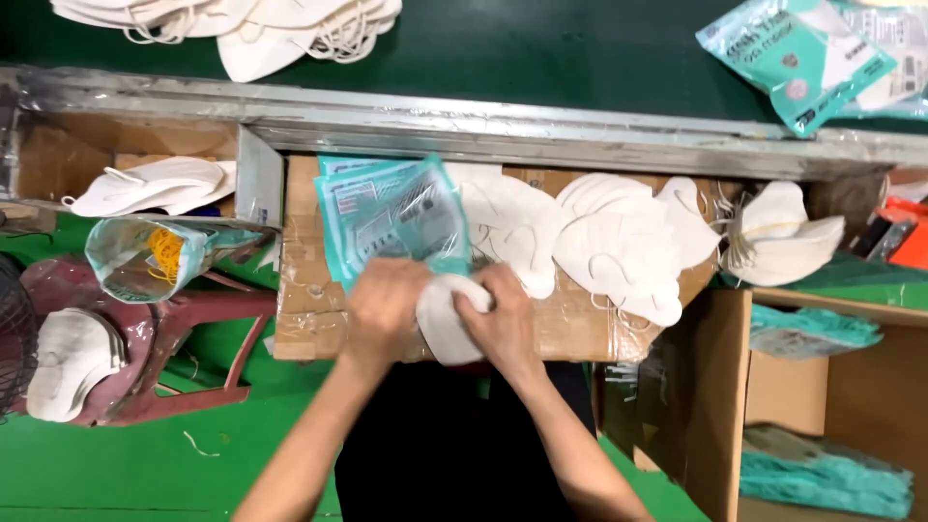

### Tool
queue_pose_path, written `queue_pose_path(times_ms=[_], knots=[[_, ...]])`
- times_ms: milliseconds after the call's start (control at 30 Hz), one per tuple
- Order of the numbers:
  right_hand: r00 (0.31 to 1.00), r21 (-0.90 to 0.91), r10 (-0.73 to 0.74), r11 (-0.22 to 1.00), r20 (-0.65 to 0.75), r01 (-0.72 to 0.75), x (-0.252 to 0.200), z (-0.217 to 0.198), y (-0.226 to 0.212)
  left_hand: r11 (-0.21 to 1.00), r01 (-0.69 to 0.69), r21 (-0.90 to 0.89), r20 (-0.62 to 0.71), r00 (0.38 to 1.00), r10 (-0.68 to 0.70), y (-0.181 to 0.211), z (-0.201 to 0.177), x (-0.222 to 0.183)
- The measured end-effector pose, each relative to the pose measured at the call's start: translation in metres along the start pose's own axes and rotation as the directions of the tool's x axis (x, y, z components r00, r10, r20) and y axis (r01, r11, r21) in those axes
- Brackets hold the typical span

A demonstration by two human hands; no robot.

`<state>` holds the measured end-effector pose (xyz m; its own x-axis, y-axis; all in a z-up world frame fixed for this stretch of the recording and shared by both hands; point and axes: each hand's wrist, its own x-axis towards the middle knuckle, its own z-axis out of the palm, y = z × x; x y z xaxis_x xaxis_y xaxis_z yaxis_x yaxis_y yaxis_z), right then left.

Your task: Manually packing and sorting face masks at a conveyor belt and into sacks.

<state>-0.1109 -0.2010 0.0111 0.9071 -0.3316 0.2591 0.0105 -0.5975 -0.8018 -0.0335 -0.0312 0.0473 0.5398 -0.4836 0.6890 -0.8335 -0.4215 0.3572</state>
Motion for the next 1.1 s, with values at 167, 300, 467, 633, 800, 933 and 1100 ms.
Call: queue_pose_path(times_ms=[167, 300, 467, 633, 800, 933, 1100], knots=[[0.973, 0.363, 0.222, 0.913, -0.057, -0.187, 0.000, 0.007, 0.034, 0.986, -0.060, -0.157, -0.014, 0.998, 0.058, 0.027, 0.002, -0.014], [0.973, 0.583, 0.227, 0.796, -0.038, -0.163, -0.001, -0.006, 0.028, 0.839, 0.420, -0.345, -0.290, 0.803, -0.521, 0.048, 0.002, -0.013], [0.955, 0.499, 0.294, 0.823, 0.036, -0.272, -0.004, 0.004, 0.017, -0.017, 0.778, -0.628, 0.322, 0.241, -0.916, 0.034, 0.062, -0.074], [0.719, 0.639, 0.368, 0.331, 0.590, -0.694, -0.029, -0.003, 0.028, 0.003, 0.488, -0.873, 0.149, 0.273, -0.950, 0.036, 0.054, -0.067], [0.768, 0.841, 0.471, 0.097, 0.433, -0.533, -0.050, 0.007, 0.051, -0.259, 0.826, -0.500, 0.702, 0.212, -0.679, 0.058, 0.090, -0.110], [0.753, 0.851, 0.491, 0.041, 0.439, -0.523, -0.028, -0.031, 0.026, 0.373, 0.891, -0.259, 0.852, 0.393, -0.345, 0.095, 0.037, -0.061], [0.983, 0.149, -0.057, 0.988, 0.176, 0.031, -0.036, -0.063, 0.028, 0.978, 0.199, -0.061, 0.079, 0.978, -0.194, 0.111, -0.051, 0.060]])
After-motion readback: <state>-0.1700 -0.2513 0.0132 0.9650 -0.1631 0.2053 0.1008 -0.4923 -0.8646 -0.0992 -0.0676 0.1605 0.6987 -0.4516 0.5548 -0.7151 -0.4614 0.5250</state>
